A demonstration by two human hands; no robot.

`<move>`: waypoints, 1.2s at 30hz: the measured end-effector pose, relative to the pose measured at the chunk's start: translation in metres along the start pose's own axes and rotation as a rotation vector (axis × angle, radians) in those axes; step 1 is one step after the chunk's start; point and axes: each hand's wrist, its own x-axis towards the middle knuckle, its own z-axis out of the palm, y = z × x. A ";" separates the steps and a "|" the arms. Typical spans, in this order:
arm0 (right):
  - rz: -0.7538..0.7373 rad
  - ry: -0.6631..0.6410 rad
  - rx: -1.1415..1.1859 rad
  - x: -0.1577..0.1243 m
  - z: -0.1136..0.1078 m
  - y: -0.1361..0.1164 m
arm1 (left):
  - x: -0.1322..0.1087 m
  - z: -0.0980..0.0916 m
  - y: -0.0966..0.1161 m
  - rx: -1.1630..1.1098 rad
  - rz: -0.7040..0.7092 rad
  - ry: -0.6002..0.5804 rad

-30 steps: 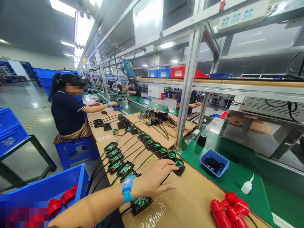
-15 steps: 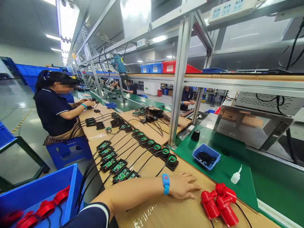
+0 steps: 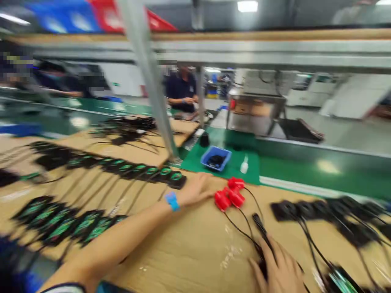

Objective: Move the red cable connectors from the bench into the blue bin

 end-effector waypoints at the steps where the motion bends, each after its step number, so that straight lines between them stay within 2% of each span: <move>1: 0.010 -0.011 -0.033 -0.005 -0.010 -0.005 | 0.005 0.002 -0.005 -0.026 0.008 0.004; 3: 0.047 0.008 -0.081 -0.005 -0.025 -0.016 | 0.016 0.005 -0.012 -0.069 0.036 -0.011; 5: 0.082 0.008 -0.095 0.001 -0.034 -0.023 | 0.023 0.005 -0.009 -0.094 0.083 -0.048; 8: 0.109 0.009 -0.089 0.005 -0.038 -0.027 | 0.024 0.003 0.014 -0.099 0.119 -0.077; 13: 0.086 0.048 -0.056 0.000 -0.039 -0.027 | 0.034 0.008 0.058 -0.042 0.071 -0.086; 17: 0.034 0.134 -0.079 -0.004 -0.037 -0.023 | 0.045 0.013 0.068 -0.034 0.043 -0.129; 20: -0.051 0.206 -0.083 0.002 -0.040 -0.017 | 0.041 0.009 0.067 -0.072 0.076 -0.134; 22: -0.091 0.201 -0.038 0.018 -0.045 -0.014 | 0.033 0.006 0.067 -0.095 0.118 -0.127; 24: -0.095 0.136 0.053 0.046 -0.048 -0.014 | 0.023 0.003 0.067 -0.105 0.156 -0.111; 26: -0.062 -0.005 0.175 0.083 -0.049 -0.015 | 0.013 0.003 0.066 -0.103 0.179 -0.091; 28: 0.001 -0.207 0.280 0.119 -0.046 -0.018 | 0.003 0.005 0.064 -0.089 0.189 -0.077; 30: 0.040 -0.274 0.333 0.147 -0.039 -0.020 | -0.008 0.007 0.060 -0.067 0.191 -0.071; 33: 0.074 -0.265 0.404 0.164 -0.024 -0.025 | -0.025 0.009 0.054 -0.027 0.186 -0.076; 36: 0.077 -0.237 0.479 0.159 -0.009 -0.034 | -0.039 0.006 0.052 0.018 0.146 -0.087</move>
